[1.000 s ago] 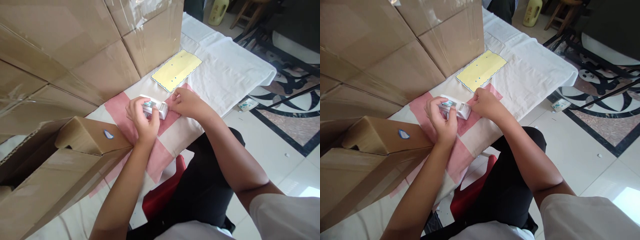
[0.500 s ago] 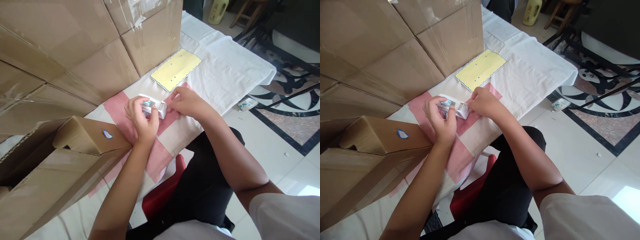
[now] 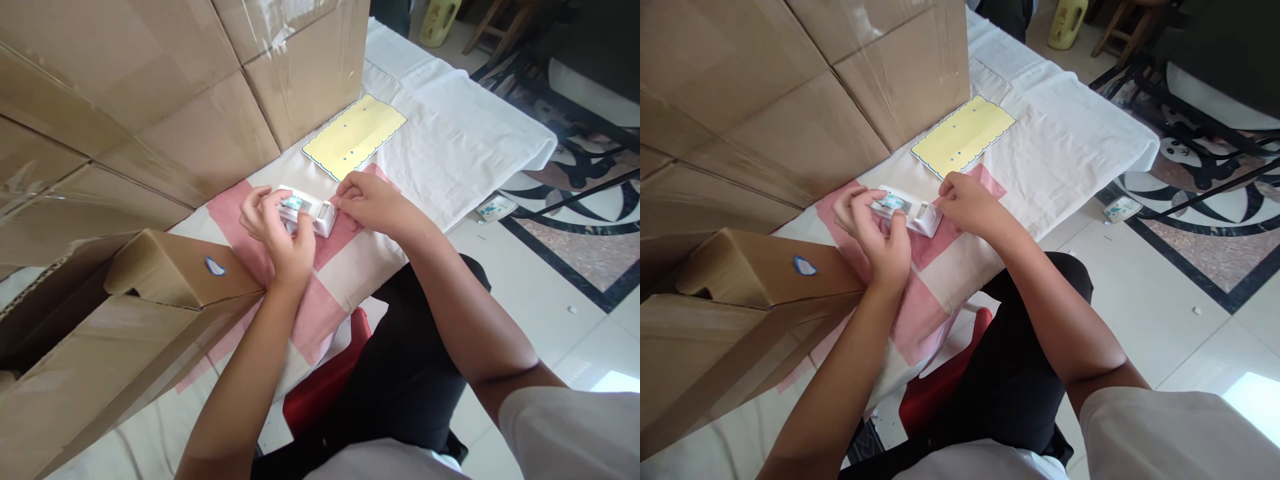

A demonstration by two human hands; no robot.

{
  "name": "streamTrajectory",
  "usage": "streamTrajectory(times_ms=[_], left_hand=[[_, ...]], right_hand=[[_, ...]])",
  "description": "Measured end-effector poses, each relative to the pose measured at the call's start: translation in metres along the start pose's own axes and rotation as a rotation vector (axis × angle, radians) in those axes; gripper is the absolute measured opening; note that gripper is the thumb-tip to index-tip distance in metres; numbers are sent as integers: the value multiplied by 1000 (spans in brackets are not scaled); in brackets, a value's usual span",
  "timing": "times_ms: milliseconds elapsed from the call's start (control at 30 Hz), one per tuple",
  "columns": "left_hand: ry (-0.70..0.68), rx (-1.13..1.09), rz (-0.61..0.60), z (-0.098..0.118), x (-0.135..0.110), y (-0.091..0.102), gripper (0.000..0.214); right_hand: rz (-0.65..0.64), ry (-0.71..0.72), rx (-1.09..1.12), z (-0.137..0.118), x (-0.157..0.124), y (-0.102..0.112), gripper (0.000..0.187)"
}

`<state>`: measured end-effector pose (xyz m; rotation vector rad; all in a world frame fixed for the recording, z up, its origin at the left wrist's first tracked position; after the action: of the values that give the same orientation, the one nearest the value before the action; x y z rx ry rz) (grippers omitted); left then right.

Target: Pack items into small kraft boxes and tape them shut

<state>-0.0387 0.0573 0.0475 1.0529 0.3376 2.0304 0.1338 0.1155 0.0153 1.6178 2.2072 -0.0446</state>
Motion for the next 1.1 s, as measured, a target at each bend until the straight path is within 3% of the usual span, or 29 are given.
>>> streamTrajectory(times_ms=[67,267,767,1100], left_hand=[[46,-21,1,-9,2,-3,33],[92,-159,-146,-24,6,-24,32],[83,-118,-168,-25,9,-25,26],[132,-138,-167,-24,9,-25,15]], right_hand=[[3,15,1,0,1,-1,15],[13,51,-73,-5,0,-3,10],[-37,135,-255,-16,-5,-12,19],[-31,157,-285,-17,-2,-8,14]])
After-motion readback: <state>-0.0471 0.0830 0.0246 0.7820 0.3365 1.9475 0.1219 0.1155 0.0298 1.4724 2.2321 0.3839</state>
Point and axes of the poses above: each hand's wrist, its own x-axis towards the middle knuckle, its own y-axis out of the back of the hand, z = x × y, the point moved 9 cm from there along x, towards the middle knuckle, and after that the axes turned 7 degrees about x, right-handed, at the moved point
